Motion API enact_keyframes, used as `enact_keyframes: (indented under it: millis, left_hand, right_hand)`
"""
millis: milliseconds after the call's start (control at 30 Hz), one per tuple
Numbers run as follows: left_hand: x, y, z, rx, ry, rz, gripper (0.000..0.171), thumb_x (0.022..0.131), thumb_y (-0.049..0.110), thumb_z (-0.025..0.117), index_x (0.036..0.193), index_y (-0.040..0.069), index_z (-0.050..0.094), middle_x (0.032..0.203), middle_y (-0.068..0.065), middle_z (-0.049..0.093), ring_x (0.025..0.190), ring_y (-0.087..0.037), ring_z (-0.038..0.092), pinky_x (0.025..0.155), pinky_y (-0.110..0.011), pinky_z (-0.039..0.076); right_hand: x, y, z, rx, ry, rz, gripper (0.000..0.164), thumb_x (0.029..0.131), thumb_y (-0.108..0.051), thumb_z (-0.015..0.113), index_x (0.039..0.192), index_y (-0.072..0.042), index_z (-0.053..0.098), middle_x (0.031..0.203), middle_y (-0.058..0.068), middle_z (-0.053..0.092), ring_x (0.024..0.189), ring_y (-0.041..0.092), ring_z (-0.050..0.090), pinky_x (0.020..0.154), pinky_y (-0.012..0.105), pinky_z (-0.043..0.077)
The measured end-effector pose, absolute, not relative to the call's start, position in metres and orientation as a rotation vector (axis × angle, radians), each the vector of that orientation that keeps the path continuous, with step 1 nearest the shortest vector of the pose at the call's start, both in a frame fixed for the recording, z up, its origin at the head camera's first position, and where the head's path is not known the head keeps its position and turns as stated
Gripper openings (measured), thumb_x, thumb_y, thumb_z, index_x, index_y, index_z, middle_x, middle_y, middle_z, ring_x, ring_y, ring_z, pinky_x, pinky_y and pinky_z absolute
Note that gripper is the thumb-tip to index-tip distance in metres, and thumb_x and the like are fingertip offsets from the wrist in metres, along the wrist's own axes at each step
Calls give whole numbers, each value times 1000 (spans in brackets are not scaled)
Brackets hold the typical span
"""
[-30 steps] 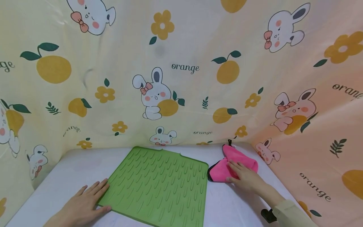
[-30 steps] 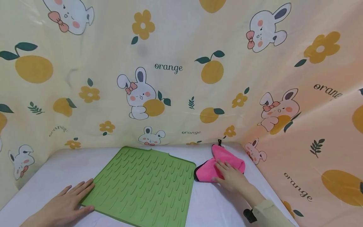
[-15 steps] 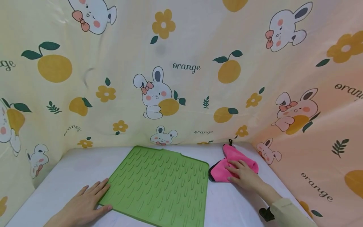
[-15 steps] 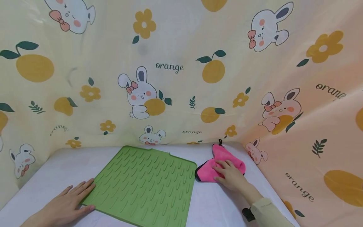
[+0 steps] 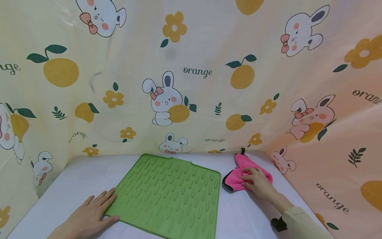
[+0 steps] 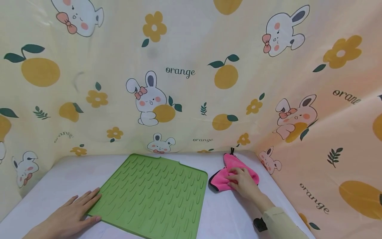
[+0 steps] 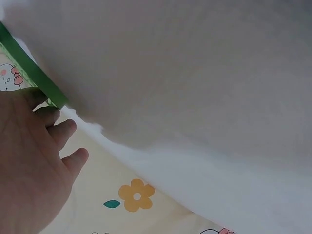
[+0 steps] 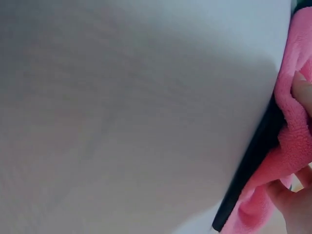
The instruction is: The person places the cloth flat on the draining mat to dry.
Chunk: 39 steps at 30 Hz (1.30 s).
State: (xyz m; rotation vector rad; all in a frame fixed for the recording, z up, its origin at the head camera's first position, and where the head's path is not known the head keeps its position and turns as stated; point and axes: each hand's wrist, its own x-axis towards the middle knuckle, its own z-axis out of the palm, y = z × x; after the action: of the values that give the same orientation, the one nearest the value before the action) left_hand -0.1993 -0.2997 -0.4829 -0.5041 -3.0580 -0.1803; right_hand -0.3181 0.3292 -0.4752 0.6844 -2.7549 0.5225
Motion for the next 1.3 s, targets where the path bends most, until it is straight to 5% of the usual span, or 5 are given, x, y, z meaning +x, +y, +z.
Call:
enact_keyframes:
  millis: [533,700,1033,1300]
  left_hand:
    - [-199,-299,-482,-497,-3077,-223,89,94,70,58,147,-2,54,160,-20,43,143,-47,43,112,-72,31]
    - [-200,-298,-481,-492,-3095,-220,89,94,70,57,147,-2,54,160,-21,43,144,-48,42,112,-72,31]
    - [-199,-298,-481,-502,-3094,-205,88,94,68,59,147,-2,54,160,-21,43,143,-47,43,112,-71,33]
    - [-198,-297,-480,-500,-3084,-203,88,94,68,59,146,-2,55,160,-20,43,143,-47,43,112,-71,33]
  right_hand:
    - [-321,337,-454,578,-2601,677,26,87,-1,81,112,-4,80,116,14,70,109,41,64,92,60,52]
    - [-320,332,-448,589,-2481,647,26,85,-1,83,110,-6,80,113,10,71,105,33,66,84,44,56]
    - [-311,297,-425,624,-2284,751,35,82,6,83,114,-7,80,115,10,72,104,31,64,82,14,45]
    - [-308,251,-407,816,-2132,806,40,75,13,85,110,-6,81,113,9,73,101,27,64,83,10,44]
